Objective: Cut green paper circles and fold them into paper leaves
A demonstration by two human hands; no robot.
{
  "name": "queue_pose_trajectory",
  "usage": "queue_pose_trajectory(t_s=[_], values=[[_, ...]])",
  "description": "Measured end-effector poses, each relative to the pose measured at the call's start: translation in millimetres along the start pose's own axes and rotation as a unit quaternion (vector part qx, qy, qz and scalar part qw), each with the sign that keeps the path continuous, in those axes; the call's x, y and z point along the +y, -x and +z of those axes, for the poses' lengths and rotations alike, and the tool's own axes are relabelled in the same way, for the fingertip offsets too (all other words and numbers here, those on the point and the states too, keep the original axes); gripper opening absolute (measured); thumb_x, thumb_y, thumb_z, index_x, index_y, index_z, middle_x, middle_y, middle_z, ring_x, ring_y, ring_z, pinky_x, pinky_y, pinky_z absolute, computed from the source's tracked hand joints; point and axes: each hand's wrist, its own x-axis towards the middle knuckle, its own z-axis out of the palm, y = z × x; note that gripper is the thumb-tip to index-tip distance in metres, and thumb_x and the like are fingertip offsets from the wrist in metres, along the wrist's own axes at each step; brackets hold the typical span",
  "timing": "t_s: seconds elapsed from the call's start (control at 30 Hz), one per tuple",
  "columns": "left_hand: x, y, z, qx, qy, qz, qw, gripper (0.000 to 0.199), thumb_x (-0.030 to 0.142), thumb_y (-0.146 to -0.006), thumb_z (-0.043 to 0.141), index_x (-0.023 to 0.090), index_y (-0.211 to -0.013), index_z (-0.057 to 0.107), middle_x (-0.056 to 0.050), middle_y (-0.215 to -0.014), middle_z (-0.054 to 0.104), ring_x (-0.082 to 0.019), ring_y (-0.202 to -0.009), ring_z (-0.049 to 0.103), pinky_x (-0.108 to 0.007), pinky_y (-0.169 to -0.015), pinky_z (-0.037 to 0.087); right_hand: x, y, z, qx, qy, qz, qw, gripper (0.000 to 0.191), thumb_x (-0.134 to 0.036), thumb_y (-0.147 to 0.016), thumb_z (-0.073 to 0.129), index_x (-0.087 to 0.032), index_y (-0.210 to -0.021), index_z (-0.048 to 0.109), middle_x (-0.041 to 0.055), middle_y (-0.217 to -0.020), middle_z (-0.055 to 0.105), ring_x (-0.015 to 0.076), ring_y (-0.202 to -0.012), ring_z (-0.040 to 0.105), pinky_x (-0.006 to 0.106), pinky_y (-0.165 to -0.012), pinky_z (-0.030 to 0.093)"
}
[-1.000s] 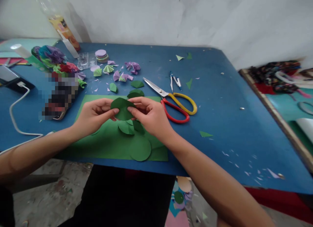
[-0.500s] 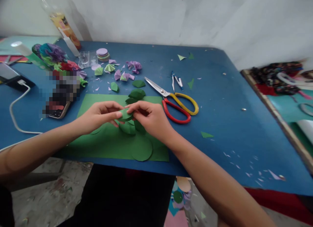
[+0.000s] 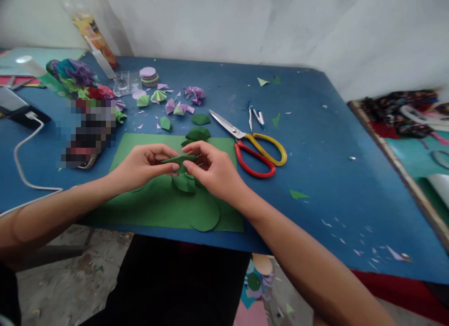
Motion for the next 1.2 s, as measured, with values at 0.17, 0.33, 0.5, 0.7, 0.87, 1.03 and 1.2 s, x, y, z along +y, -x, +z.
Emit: queue_pose_trajectory(t_s=[0.17,0.33,0.5,0.7,0.87,1.03,1.2], values=[[1.0,0.8,0.1,0.004,-0.011,0.004,1.0,0.015,0.013,-0.07,0.071,0.012,-0.084,0.064,0.001,-0.074,0.073,-0.012,-0.07,0.07,-0.024,-0.07,0.059,2.1,-0.3,0.6,-0.009,-0.01,-0.002,1.0,0.019,-0.018,-0.079,0.065,-0.02,-0.097,0.061,0.0017,-0.092,0.066,0.013,-0.075,0.063,0.027,-0.069,0.054],[2.9,1.2,0.2,0.016,-0.038,-0.002,0.999,0.019,0.015,-0.068,0.073,0.012,-0.085,0.065,-0.001,-0.074,0.073,-0.012,-0.07,0.07,-0.022,-0.069,0.056,2.9,-0.6,-0.2,-0.014,-0.019,-0.002,1.0,0.02,-0.019,-0.078,0.064,-0.021,-0.098,0.061,0.002,-0.093,0.066,0.0145,-0.08,0.064,0.027,-0.072,0.054],[3.4,1.3,0.0,0.014,-0.042,0.002,0.999,0.02,0.015,-0.067,0.074,0.012,-0.084,0.065,-0.001,-0.077,0.073,-0.011,-0.072,0.069,-0.021,-0.069,0.054,3.8,-0.9,-0.7,-0.022,-0.021,-0.002,1.0,0.021,-0.019,-0.078,0.064,-0.021,-0.099,0.061,0.0021,-0.093,0.066,0.0149,-0.081,0.065,0.027,-0.071,0.054],[2.6,2.7,0.0,0.011,-0.064,0.028,0.998,0.019,0.019,-0.069,0.074,0.012,-0.084,0.066,-0.002,-0.079,0.072,-0.011,-0.072,0.067,-0.021,-0.068,0.053,1.9,0.4,0.0,-0.022,-0.006,-0.01,1.0,0.019,-0.021,-0.079,0.063,-0.02,-0.097,0.062,0.0027,-0.091,0.067,0.0153,-0.079,0.065,0.027,-0.07,0.054],[2.9,4.6,-0.4,0.023,-0.109,0.045,0.993,0.018,0.028,-0.073,0.072,0.013,-0.082,0.068,-0.002,-0.076,0.071,-0.011,-0.068,0.064,-0.022,-0.064,0.052,0.3,1.0,0.0,-0.018,-0.004,-0.009,1.0,0.017,-0.022,-0.079,0.063,-0.02,-0.096,0.062,0.0033,-0.092,0.067,0.0154,-0.079,0.065,0.029,-0.07,0.055],[3.6,5.2,-1.6,0.057,-0.187,0.092,0.976,0.017,0.03,-0.077,0.068,0.013,-0.077,0.071,-0.002,-0.068,0.068,-0.01,-0.06,0.058,-0.02,-0.055,0.047,0.6,1.4,1.2,-0.017,-0.015,-0.009,1.0,0.017,-0.022,-0.079,0.064,-0.02,-0.096,0.063,0.0029,-0.093,0.067,0.0149,-0.078,0.065,0.028,-0.07,0.055],[1.7,8.4,-1.1,0.05,-0.279,0.122,0.951,0.02,0.031,-0.079,0.065,0.013,-0.074,0.073,0.0,-0.058,0.063,-0.008,-0.05,0.05,-0.019,-0.047,0.037,0.4,0.8,2.1,-0.033,0.01,-0.003,0.999,0.012,-0.028,-0.078,0.067,-0.018,-0.083,0.064,0.0018,-0.079,0.067,0.014,-0.071,0.062,0.024,-0.061,0.05]])
